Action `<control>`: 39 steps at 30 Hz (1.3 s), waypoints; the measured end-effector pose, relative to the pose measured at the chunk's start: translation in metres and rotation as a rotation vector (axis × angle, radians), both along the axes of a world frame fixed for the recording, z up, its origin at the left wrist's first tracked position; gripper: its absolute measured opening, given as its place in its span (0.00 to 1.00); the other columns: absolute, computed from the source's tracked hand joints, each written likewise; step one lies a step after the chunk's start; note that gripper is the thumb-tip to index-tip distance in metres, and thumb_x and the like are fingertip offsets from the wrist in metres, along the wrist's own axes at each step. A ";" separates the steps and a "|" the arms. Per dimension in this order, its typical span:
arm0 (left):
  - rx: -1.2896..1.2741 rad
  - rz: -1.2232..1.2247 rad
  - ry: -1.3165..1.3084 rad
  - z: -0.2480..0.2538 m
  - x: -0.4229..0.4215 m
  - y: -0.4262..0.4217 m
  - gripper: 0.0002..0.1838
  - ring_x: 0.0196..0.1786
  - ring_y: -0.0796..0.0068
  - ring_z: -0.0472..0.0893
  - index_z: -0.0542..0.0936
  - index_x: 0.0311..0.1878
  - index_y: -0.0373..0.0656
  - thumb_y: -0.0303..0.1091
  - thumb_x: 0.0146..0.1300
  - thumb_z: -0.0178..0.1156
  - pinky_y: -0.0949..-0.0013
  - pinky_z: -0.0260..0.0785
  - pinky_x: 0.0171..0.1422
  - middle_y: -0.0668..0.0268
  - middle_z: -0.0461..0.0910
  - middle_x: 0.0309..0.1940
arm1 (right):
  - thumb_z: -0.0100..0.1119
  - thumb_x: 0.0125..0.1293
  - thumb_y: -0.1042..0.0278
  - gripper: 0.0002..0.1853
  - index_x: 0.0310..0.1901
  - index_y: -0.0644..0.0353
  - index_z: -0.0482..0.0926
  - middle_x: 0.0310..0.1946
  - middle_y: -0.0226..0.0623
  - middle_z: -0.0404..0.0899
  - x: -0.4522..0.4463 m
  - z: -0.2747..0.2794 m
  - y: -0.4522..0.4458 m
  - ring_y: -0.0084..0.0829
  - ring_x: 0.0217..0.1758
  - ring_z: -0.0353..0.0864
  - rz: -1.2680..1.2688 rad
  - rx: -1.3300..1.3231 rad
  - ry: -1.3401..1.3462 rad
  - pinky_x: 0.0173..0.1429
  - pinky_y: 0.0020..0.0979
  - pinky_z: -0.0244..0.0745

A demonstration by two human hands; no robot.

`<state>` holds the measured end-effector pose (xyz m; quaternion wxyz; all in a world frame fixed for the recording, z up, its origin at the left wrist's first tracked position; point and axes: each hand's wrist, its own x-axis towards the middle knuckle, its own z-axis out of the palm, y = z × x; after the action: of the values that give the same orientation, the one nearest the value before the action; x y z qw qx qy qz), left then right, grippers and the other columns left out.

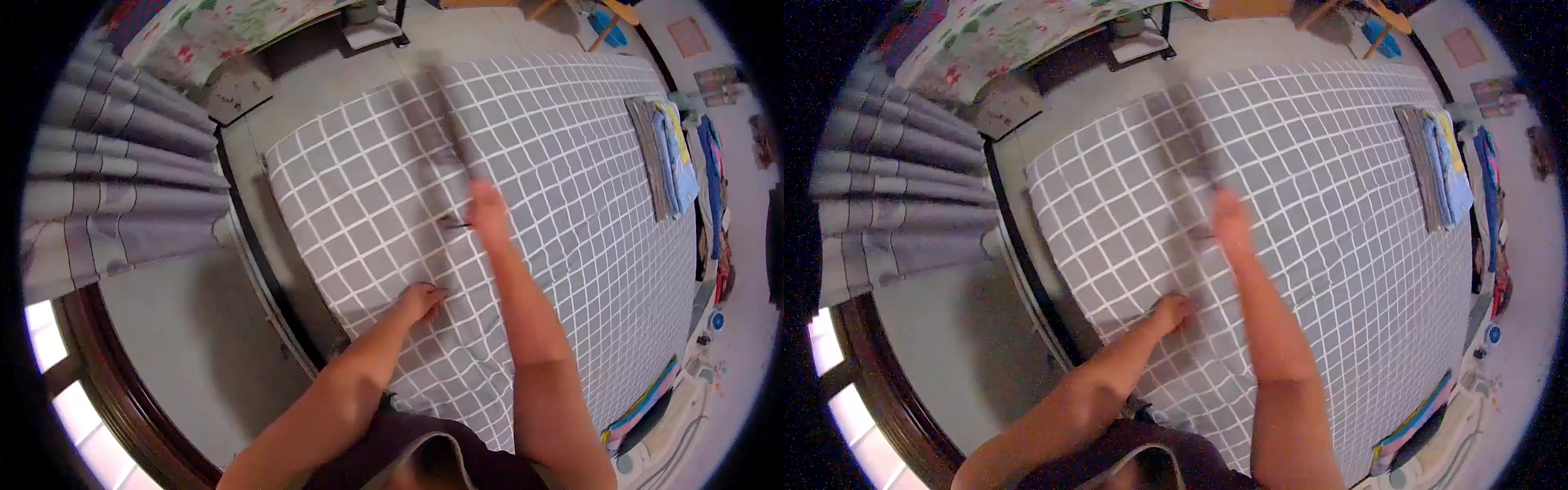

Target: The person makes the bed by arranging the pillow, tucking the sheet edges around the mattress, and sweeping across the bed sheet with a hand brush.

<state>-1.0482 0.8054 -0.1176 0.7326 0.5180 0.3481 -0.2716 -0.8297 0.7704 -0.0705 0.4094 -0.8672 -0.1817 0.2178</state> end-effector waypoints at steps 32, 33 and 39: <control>-0.073 0.177 -0.108 0.131 -0.150 -0.085 0.18 0.39 0.74 0.72 0.65 0.50 0.41 0.30 0.57 0.54 0.70 0.66 0.40 0.64 0.70 0.39 | 0.41 0.66 0.58 0.16 0.44 0.62 0.69 0.36 0.54 0.72 -0.362 0.122 -0.178 0.55 0.40 0.72 0.001 -0.161 0.302 0.42 0.47 0.65; -0.028 0.072 -0.139 0.131 -0.149 -0.096 0.17 0.38 0.74 0.72 0.65 0.48 0.40 0.31 0.56 0.55 0.69 0.66 0.39 0.62 0.70 0.38 | 0.41 0.66 0.59 0.15 0.43 0.62 0.69 0.35 0.53 0.72 -0.369 0.126 -0.198 0.54 0.39 0.71 -0.002 -0.113 0.257 0.42 0.46 0.65; 0.286 -0.588 -0.201 0.156 -0.142 -0.131 0.18 0.27 0.74 0.72 0.66 0.47 0.36 0.29 0.54 0.56 0.71 0.67 0.29 0.63 0.73 0.32 | 0.44 0.65 0.63 0.11 0.37 0.62 0.70 0.33 0.48 0.69 -0.401 0.138 -0.261 0.50 0.37 0.70 -0.403 0.147 0.123 0.42 0.43 0.65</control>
<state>-1.1905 0.6742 0.0385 0.5737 0.7179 0.1445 -0.3670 -1.2310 0.5098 0.0671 0.5170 -0.8389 0.0050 0.1701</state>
